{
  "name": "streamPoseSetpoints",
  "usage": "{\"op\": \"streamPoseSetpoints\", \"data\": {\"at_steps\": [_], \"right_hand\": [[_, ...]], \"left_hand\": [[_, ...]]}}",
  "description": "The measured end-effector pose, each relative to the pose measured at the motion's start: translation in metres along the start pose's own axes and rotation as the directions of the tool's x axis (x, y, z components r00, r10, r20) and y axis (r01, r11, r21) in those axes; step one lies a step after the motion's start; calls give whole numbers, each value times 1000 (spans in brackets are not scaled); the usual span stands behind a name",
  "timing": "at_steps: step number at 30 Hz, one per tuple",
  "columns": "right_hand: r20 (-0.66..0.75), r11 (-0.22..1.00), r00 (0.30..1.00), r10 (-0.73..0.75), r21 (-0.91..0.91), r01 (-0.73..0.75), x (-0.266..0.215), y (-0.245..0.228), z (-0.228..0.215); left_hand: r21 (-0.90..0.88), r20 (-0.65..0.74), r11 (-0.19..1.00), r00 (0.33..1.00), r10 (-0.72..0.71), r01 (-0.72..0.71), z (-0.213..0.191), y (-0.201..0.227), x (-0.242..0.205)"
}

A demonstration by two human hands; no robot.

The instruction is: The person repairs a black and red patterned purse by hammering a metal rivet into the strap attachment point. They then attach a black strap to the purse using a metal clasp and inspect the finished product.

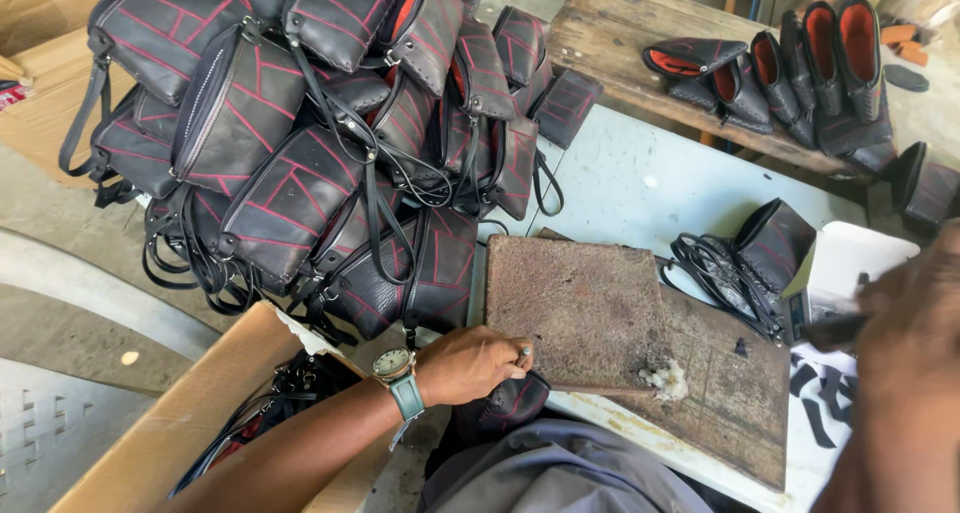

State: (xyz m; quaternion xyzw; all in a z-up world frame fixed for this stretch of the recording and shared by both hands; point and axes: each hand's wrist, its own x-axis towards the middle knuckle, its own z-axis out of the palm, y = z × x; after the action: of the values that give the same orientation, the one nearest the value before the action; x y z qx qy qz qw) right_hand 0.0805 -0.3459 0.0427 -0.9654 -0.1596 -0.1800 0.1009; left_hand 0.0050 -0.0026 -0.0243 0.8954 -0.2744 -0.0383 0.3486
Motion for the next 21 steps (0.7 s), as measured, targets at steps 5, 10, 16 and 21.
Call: {"op": "streamPoseSetpoints", "data": {"at_steps": [5, 10, 16, 21], "right_hand": [[190, 885, 892, -410, -154, 440, -21, -35, 23], [147, 994, 986, 79, -82, -67, -28, 3, 18], [41, 980, 998, 47, -195, -38, -42, 43, 36], [-58, 993, 997, -50, -114, 43, -50, 62, 49]], "left_hand": [[227, -32, 954, 977, 210, -197, -1, 0, 1], [13, -16, 999, 999, 43, -43, -4, 7, -4], [-82, -33, 995, 997, -65, 62, -15, 23, -5], [-162, -43, 986, 999, 21, -28, -12, 8, -4]]}}
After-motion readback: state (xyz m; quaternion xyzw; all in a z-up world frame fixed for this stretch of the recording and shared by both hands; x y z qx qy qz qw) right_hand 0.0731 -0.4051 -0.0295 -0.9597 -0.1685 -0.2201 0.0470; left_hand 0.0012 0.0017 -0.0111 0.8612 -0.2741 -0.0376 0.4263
